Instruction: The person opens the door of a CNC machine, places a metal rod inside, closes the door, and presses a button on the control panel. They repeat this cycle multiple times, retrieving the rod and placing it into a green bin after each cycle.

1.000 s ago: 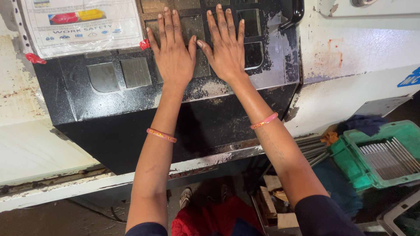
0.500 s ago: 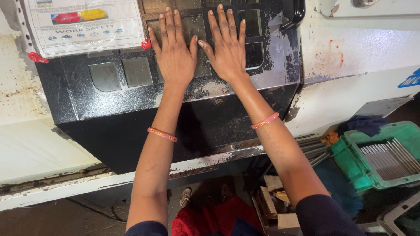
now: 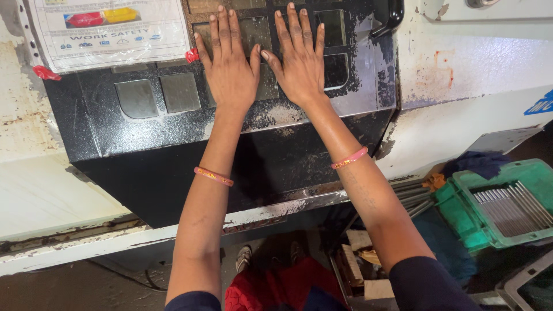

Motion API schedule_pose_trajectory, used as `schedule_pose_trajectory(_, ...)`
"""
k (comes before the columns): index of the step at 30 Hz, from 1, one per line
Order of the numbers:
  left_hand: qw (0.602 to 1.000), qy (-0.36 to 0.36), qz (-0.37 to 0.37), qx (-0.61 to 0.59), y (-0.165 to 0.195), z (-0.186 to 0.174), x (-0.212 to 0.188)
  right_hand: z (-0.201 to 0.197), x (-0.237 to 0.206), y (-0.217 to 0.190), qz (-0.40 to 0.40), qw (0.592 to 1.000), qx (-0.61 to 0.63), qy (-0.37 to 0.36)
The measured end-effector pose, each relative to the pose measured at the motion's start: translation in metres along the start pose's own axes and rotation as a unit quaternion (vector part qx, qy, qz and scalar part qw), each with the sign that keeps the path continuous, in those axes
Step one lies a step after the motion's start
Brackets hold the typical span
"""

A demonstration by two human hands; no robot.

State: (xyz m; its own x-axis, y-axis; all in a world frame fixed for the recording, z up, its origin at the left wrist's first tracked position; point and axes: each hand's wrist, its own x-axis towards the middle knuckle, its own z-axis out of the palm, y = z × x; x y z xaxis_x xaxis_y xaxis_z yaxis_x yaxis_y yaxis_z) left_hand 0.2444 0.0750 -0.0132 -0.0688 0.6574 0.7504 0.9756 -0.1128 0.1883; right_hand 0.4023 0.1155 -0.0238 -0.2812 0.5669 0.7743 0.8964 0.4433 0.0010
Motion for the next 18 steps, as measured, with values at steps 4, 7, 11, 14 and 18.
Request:
schedule_pose_trajectory(4,1.0,0.002,0.002,-0.001,-0.0004,0.0005,0.0001,-0.0004,0.0002,-0.0006,-0.001,1.0,0.003,0.004)
schedule_pose_trajectory(7,1.0,0.005,0.004,0.0,-0.0005,0.001,0.0002,-0.0015,0.0003,-0.001,0.001,1.0,0.005,0.001)
schedule_pose_trajectory(11,1.0,0.009,0.006,-0.003,-0.0005,0.0011,-0.0001,-0.0032,0.0004,-0.0014,0.001,1.0,0.005,0.001)
schedule_pose_trajectory(14,1.0,0.007,0.005,-0.007,-0.0002,0.0005,-0.0002,-0.0035,0.0002,-0.0016,-0.001,1.0,0.007,0.003)
schedule_pose_trajectory(18,1.0,-0.001,0.001,-0.006,0.0004,-0.0008,-0.0006,-0.003,0.0009,-0.0015,0.001,1.0,0.006,-0.002)
